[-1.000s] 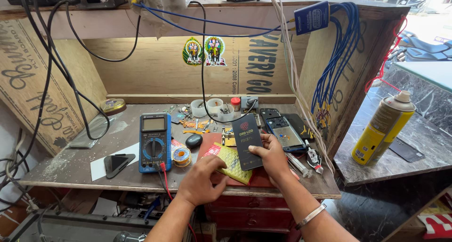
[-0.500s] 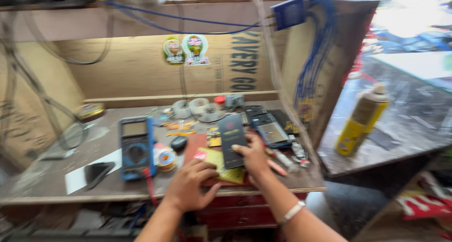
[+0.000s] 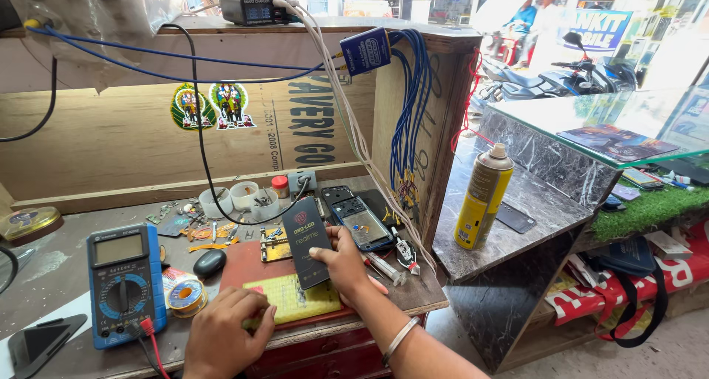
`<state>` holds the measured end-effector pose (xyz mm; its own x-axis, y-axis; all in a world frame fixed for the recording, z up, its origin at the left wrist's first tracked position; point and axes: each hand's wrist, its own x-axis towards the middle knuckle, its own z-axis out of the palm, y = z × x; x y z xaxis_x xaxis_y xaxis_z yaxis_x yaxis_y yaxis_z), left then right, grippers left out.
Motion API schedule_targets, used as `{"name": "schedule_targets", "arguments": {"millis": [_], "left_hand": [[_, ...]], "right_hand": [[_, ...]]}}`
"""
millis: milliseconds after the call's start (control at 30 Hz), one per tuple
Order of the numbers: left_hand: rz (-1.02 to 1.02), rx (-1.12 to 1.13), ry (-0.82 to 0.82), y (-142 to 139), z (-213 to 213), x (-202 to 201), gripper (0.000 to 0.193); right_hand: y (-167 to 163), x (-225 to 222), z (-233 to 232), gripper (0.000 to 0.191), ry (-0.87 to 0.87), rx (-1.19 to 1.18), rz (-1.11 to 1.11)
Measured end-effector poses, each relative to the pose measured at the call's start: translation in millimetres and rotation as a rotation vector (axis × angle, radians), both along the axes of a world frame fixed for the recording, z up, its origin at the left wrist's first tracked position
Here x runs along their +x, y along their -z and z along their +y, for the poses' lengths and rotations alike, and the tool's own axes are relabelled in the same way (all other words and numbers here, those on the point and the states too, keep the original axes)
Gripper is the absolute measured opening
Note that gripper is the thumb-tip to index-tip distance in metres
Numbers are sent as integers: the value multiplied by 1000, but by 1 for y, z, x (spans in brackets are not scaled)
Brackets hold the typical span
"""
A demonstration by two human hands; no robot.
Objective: The person handles a disassembled smartphone, reattaches the back cover, and then connects a charging cable to test the device. They also open a small container and connect a cable to a black object.
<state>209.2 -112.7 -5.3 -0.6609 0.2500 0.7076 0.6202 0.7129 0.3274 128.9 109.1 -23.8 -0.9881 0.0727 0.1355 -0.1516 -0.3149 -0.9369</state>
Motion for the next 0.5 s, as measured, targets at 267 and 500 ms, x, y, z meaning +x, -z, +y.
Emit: {"name": "schedule_targets", "arguments": {"millis": [267, 500], "left_hand": [[40, 26, -10, -3, -1, 5, 14], [37, 8, -15, -3, 2, 0, 16]], "right_hand": [[-11, 16, -6, 42, -86, 48, 43], [-12, 10, -14, 48, -230, 53, 3]]}}
